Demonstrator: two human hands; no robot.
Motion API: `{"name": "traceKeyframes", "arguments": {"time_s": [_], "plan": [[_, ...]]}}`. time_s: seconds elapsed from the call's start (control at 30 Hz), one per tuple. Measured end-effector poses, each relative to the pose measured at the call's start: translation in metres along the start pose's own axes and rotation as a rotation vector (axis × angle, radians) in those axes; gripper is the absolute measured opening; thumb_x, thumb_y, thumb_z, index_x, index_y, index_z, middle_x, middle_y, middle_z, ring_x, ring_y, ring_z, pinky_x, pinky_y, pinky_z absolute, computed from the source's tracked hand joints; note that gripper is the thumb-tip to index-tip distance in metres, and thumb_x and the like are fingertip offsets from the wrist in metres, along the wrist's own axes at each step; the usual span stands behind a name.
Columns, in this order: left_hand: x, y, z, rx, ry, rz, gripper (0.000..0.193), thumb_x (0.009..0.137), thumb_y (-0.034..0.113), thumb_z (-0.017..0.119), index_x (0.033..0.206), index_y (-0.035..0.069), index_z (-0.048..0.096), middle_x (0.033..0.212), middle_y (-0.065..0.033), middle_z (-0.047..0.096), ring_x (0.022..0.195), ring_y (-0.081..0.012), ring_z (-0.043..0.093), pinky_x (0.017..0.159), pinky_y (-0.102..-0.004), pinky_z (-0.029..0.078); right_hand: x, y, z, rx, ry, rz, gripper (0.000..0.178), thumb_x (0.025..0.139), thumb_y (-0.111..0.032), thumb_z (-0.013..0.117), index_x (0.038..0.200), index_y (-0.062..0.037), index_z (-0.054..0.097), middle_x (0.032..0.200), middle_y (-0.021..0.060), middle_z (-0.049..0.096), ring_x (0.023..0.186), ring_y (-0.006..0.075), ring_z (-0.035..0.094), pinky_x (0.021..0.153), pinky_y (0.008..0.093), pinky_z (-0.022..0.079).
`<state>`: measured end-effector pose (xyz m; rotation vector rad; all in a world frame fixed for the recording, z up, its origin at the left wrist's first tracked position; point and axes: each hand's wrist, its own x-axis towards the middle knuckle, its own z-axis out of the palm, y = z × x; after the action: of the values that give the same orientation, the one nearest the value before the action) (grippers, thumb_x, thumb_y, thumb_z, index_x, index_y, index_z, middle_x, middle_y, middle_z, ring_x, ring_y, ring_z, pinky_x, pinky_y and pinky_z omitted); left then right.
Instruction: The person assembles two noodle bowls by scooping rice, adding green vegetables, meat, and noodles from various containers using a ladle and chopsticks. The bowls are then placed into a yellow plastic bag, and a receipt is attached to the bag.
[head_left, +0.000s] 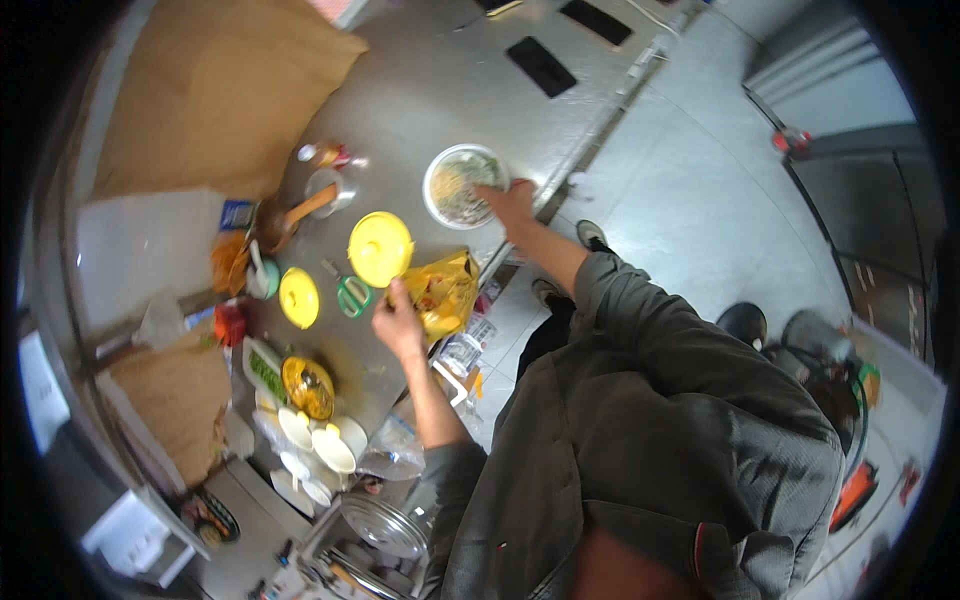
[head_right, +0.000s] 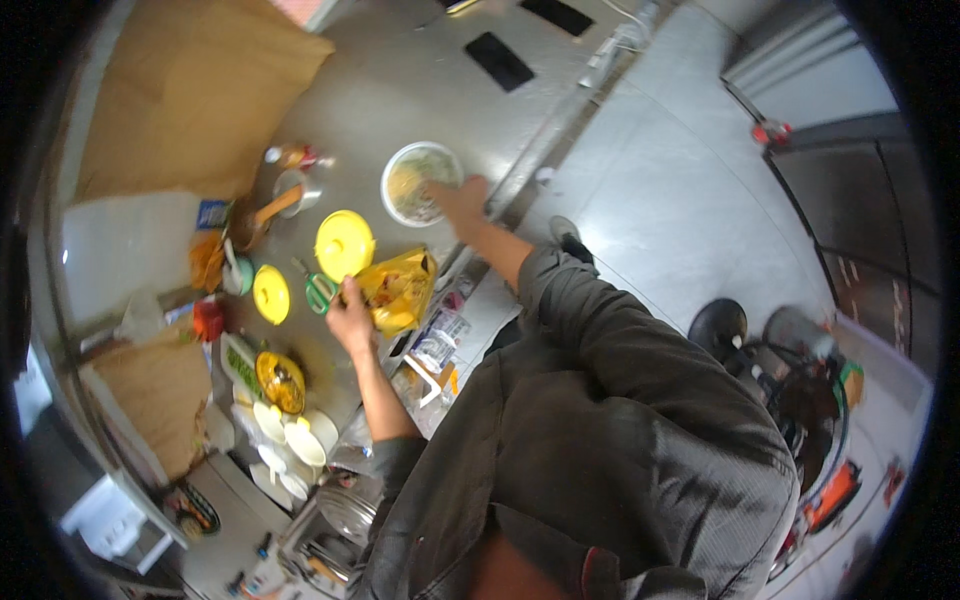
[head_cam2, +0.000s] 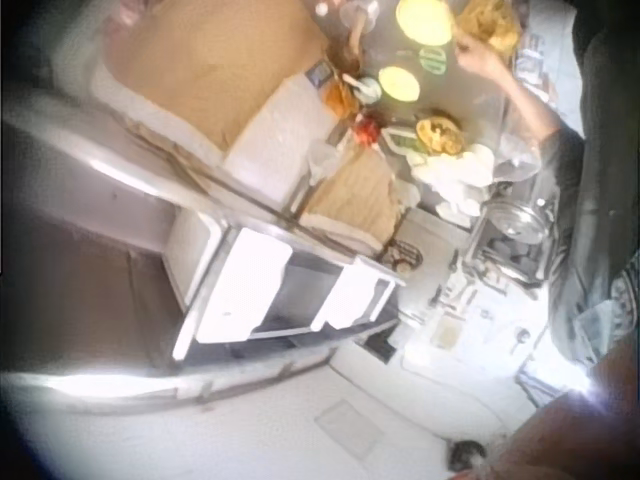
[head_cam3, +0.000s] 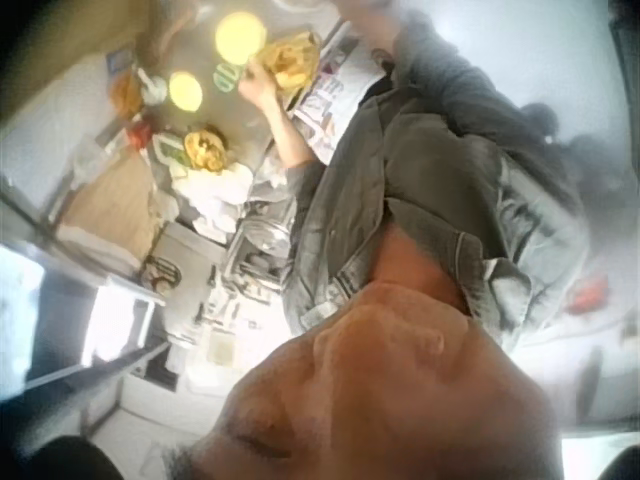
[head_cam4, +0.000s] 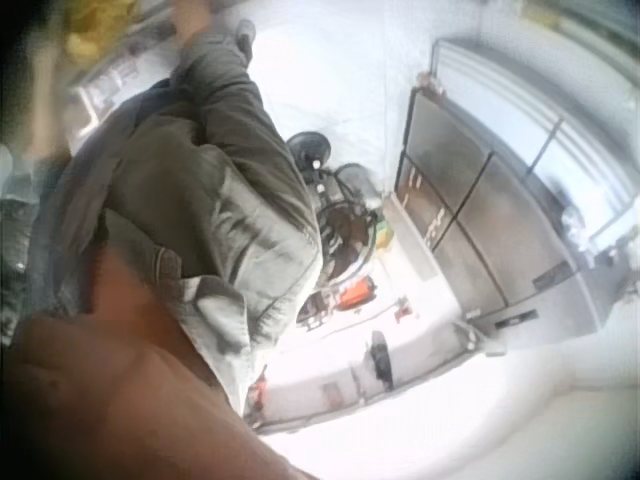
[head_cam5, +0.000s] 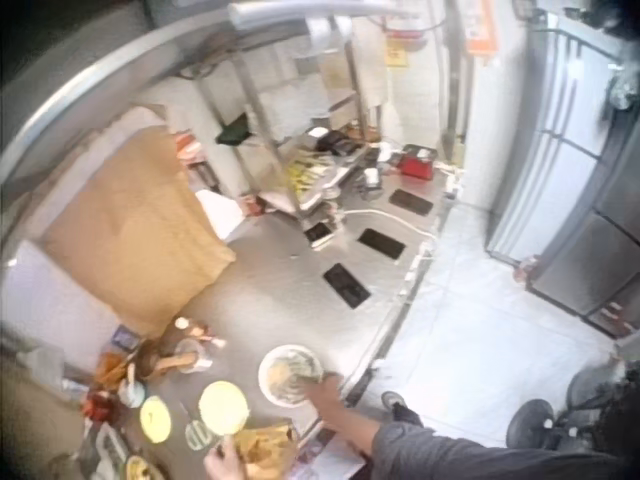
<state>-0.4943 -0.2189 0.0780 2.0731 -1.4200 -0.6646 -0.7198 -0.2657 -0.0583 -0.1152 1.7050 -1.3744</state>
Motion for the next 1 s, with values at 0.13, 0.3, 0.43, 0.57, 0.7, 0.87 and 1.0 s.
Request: {"name": "traceKeyframes", "arguments": {"time_s": [0.13, 0.3, 0.43, 0.57, 0.7, 0.87, 1.0], "plan": [[0.021, 0.002, 0.005, 0.081, 0.006, 0.107, 0.041, 0.089, 0.036, 0.072, 0.094, -0.004, 0.069, 0.083, -0.0239, 0.071, 0.079, -0.0316, 0.071, 0.075, -0.0425, 0.054, 0.026, -0.016, 0.006, -0.275, -0.24, 0.088, 0.077, 0.062, -0.049, 0.091, 0.103, 0.0095, 0.064, 0.09, 0.0156, 0.067, 0.07, 0.0218, 0.063, 0.056, 0.0304, 0.052], [0.044, 0.023, 0.013, 0.336, -0.013, 0.134, 0.037, 0.092, 0.037, 0.062, 0.099, 0.003, 0.074, 0.091, -0.0232, 0.072, 0.088, -0.0415, 0.069, 0.081, -0.0478, 0.054, 0.025, -0.042, -0.008, -0.164, -0.503, 0.145, 0.054, 0.068, -0.048, 0.088, 0.079, 0.0027, 0.072, 0.069, 0.0054, 0.064, 0.045, 0.0112, 0.049, 0.04, 0.0289, 0.036], [0.058, 0.031, 0.026, 0.355, -0.02, 0.139, 0.039, 0.093, 0.036, 0.061, 0.087, 0.001, 0.075, 0.08, -0.0238, 0.07, 0.08, -0.0409, 0.069, 0.076, -0.0481, 0.054, -0.023, -0.045, -0.04, -0.11, -0.457, -0.156, 0.049, 0.081, -0.036, 0.082, 0.107, 0.0023, 0.068, 0.088, 0.0117, 0.072, 0.072, 0.0178, 0.069, 0.064, 0.0304, 0.054], [0.066, 0.043, 0.06, 0.114, -0.077, 0.177, 0.041, 0.093, 0.034, 0.062, 0.079, -0.003, 0.072, 0.068, -0.0253, 0.065, 0.065, -0.0412, 0.066, 0.066, -0.0461, 0.052, -0.074, -0.026, -0.057, -0.214, -0.431, -0.536, 0.055, 0.081, -0.03, 0.081, 0.125, -0.0022, 0.06, 0.102, 0.0142, 0.073, 0.093, 0.0245, 0.07, 0.082, 0.0363, 0.055], [0.047, 0.081, 0.1, -0.159, -0.074, 0.39, 0.032, 0.094, 0.025, 0.061, 0.088, -0.004, 0.071, 0.07, -0.0232, 0.065, 0.062, -0.0372, 0.064, 0.063, -0.0405, 0.05, -0.084, 0.009, -0.051, -0.333, -0.458, -0.459, 0.055, 0.081, -0.025, 0.079, 0.127, -0.0014, 0.059, 0.1, 0.0165, 0.073, 0.093, 0.0251, 0.071, 0.083, 0.0373, 0.054], [-0.025, 0.081, 0.079, -0.055, -0.445, 0.67, 0.032, 0.087, 0.018, 0.065, 0.114, 0.001, 0.066, 0.104, -0.0168, 0.07, 0.096, -0.0354, 0.065, 0.082, -0.0398, 0.052, -0.082, 0.009, -0.062, -0.258, -0.478, -0.549, 0.024, 0.089, -0.016, 0.069, 0.104, 0.0021, 0.063, 0.084, 0.0053, 0.069, 0.069, 0.0134, 0.064, 0.056, 0.0297, 0.05], [-0.018, 0.029, 0.039, 0.125, -0.146, 0.682, 0.057, 0.078, 0.003, 0.067, 0.134, 0.008, 0.056, 0.125, -0.0183, 0.062, 0.112, -0.0338, 0.061, 0.091, -0.0394, 0.051, -0.098, -0.032, -0.083, -0.057, -0.422, -0.046, 0.021, 0.095, -0.024, 0.066, 0.096, -0.0036, 0.065, 0.075, 0.0018, 0.064, 0.051, 0.0069, 0.051, 0.041, 0.0225, 0.037]]}}
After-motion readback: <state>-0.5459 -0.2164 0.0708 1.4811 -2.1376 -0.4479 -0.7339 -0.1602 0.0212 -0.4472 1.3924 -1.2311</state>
